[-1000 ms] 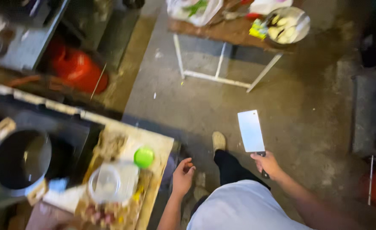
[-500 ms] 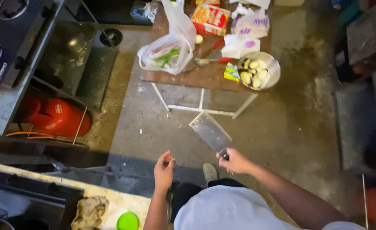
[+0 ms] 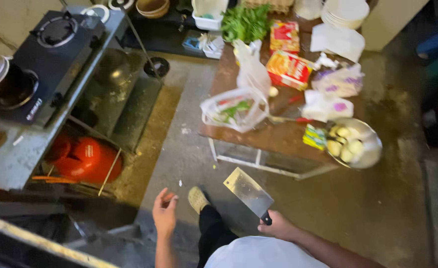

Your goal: The person slices potatoes and tomatoes on a cutting board using a cleaver, then transfers the pieces into a bowl. The person also washes green chilies under a tap.

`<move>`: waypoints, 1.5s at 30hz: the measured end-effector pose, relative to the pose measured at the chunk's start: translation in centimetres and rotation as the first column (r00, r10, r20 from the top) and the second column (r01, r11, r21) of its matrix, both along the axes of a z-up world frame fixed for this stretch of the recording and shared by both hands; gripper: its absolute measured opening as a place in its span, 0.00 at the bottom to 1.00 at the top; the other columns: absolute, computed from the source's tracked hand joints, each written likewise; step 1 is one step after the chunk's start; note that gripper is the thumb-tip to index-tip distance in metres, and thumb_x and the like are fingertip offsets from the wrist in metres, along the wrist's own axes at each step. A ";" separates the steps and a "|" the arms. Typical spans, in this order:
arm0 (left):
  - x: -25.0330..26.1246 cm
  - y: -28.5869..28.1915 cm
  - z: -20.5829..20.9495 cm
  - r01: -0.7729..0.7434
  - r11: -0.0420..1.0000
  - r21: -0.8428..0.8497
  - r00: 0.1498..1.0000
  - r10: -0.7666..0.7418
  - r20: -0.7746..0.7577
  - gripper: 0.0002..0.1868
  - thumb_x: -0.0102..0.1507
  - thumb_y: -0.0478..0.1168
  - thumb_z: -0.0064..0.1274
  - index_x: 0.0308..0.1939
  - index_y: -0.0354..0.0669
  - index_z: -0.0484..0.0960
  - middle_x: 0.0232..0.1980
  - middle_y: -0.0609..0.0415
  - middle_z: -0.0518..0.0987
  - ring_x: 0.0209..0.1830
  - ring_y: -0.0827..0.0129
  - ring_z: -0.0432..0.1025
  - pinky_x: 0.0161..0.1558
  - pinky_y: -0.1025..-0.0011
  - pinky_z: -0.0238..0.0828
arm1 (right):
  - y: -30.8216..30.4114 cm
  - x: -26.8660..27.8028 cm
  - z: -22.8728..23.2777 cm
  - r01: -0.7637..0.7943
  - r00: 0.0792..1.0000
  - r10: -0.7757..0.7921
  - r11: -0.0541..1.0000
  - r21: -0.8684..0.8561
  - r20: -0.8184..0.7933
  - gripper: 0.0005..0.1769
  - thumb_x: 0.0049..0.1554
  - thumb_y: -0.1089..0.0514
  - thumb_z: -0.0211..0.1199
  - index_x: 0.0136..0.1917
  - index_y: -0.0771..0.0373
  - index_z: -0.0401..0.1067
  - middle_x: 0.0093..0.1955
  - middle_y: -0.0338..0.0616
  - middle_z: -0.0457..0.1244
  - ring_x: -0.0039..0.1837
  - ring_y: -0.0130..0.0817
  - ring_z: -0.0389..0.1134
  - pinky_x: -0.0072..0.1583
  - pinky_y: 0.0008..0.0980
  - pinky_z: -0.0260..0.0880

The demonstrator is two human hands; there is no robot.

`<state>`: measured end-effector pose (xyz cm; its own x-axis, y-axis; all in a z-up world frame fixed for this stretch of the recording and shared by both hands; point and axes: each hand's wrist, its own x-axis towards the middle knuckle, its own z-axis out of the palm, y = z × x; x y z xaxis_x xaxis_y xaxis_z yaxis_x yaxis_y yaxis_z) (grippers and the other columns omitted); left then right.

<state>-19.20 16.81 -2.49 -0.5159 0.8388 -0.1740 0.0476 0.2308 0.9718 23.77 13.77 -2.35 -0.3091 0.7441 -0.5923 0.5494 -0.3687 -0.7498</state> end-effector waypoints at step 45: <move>-24.6 88.2 -2.7 0.776 0.555 -0.299 0.591 -0.806 0.037 0.21 0.65 0.39 0.58 0.62 0.40 0.81 0.49 0.48 0.85 0.47 0.68 0.79 0.51 0.69 0.74 | 80.0 -38.0 3.5 0.628 0.769 -0.636 0.771 0.103 0.070 0.27 0.56 0.39 0.68 0.36 0.65 0.68 0.27 0.44 0.63 0.29 0.35 0.64 0.36 0.38 0.68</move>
